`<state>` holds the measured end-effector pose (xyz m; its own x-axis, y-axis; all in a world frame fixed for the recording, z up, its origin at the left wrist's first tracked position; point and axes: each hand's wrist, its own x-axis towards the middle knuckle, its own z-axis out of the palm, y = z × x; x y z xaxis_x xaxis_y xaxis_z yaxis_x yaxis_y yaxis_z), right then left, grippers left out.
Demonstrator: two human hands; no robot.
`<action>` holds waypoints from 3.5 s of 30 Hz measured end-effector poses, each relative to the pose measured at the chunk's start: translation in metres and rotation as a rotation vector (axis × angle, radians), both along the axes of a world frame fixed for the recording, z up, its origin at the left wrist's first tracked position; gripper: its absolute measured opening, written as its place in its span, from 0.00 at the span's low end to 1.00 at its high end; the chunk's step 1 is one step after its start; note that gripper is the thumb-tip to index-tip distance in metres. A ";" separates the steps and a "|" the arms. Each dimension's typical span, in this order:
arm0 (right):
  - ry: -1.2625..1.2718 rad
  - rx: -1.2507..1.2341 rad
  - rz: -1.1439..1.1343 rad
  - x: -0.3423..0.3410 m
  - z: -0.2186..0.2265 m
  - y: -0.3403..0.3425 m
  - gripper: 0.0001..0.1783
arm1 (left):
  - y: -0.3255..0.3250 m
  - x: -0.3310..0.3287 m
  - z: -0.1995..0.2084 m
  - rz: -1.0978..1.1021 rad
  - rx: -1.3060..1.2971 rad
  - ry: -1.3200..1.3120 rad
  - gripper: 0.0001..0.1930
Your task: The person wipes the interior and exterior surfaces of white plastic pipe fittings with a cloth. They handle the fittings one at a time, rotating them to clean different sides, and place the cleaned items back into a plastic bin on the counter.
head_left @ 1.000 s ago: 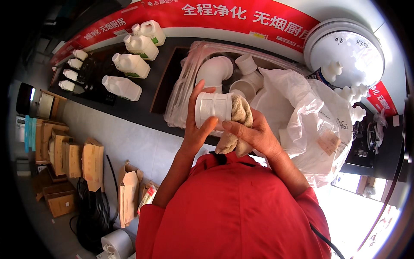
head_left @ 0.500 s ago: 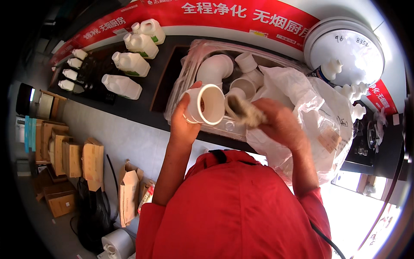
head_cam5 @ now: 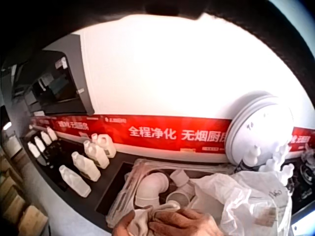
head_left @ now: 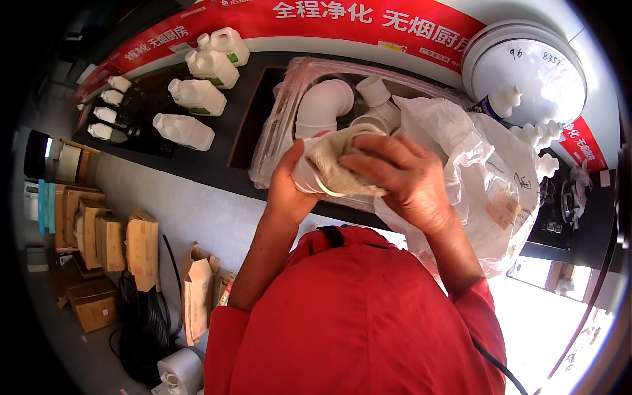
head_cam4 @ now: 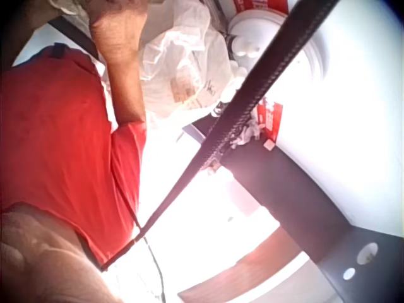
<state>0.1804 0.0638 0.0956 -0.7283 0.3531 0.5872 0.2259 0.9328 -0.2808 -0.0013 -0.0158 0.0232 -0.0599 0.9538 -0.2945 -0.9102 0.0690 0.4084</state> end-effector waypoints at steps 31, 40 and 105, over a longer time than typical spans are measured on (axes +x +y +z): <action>-0.115 -0.589 0.095 -0.001 -0.013 -0.023 0.17 | -0.004 0.006 0.014 0.037 0.226 0.541 0.27; -0.089 -0.487 0.252 -0.008 -0.031 -0.026 0.15 | -0.007 0.011 0.022 0.004 0.236 0.864 0.26; 0.127 -0.687 0.153 0.004 -0.031 -0.027 0.24 | -0.009 0.018 -0.014 0.060 0.378 1.044 0.47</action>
<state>0.1845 0.0364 0.0649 -0.7400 0.5730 0.3523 0.0331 0.5541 -0.8318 0.0167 -0.0252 0.0088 -0.1582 0.9587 0.2365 -0.1045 -0.2544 0.9614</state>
